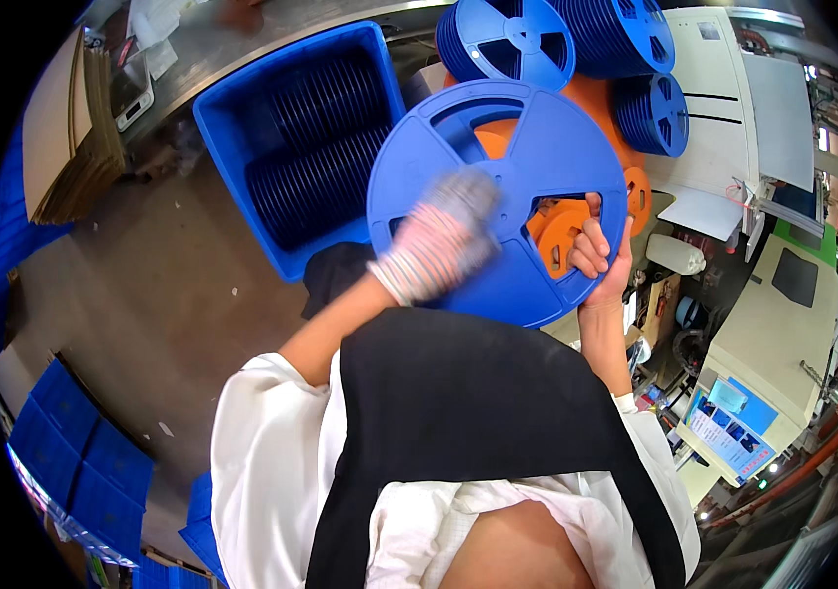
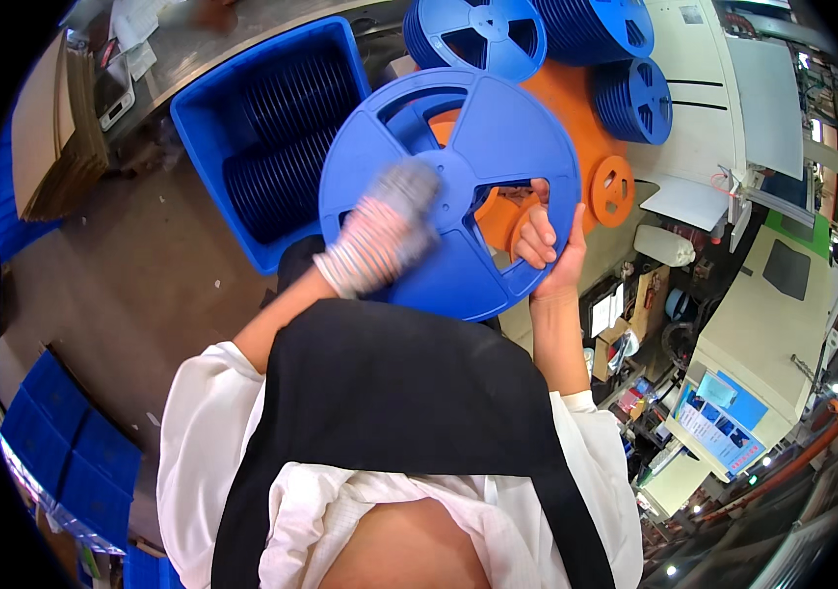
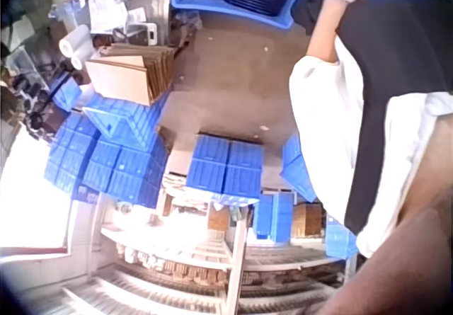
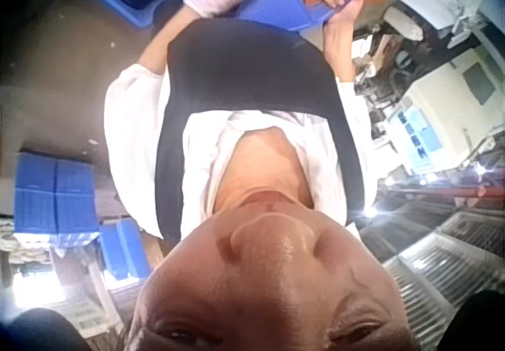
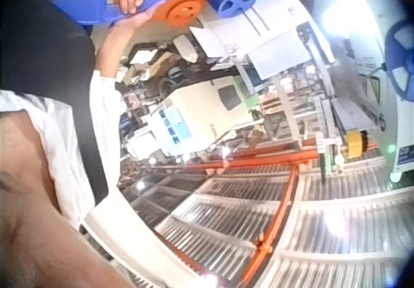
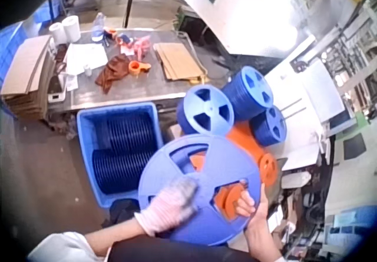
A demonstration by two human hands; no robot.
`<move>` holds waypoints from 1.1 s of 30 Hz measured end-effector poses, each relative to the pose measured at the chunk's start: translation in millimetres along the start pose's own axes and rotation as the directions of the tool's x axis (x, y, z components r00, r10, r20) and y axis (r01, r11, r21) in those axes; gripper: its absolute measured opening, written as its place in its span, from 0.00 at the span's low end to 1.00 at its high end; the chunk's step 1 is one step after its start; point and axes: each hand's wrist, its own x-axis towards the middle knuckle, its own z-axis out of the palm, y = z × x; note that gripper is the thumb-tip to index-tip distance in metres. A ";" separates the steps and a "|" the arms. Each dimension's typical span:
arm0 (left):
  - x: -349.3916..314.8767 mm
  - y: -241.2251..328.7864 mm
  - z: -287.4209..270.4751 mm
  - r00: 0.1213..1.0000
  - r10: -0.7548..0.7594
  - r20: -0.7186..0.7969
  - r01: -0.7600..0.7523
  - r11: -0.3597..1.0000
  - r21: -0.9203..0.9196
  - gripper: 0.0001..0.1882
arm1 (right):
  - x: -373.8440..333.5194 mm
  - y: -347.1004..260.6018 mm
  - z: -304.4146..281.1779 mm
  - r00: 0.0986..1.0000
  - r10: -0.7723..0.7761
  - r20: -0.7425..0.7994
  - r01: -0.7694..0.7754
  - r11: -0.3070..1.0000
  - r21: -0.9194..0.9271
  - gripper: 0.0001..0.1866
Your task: The person picks up blue plastic spools from a table and stacks them into a blue plastic bin. The person handles the spools one by one, placing them vertically into the bin to form a neat stack.
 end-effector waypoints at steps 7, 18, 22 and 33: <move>8.3 -11.0 5.1 0.999 -0.006 0.038 0.015 0.972 -0.233 0.31 | 3.3 -4.7 -5.4 1.000 -0.006 0.021 0.005 0.999 0.034 0.34; -53.0 -46.3 -33.4 0.992 0.124 0.010 -0.124 0.989 0.077 0.28 | 46.3 -25.8 23.8 1.000 -0.030 0.003 0.030 0.999 0.017 0.36; -68.7 -52.5 -29.5 0.992 0.043 -0.116 -0.055 0.993 -0.100 0.24 | 64.2 -20.1 54.2 0.994 0.050 0.096 -0.011 0.929 -0.370 0.43; -146.8 -40.8 -29.0 0.599 -0.771 0.216 -0.139 -0.366 -0.920 0.17 | 54.4 -9.2 26.4 0.906 -0.187 -0.380 -0.211 0.578 -0.788 0.24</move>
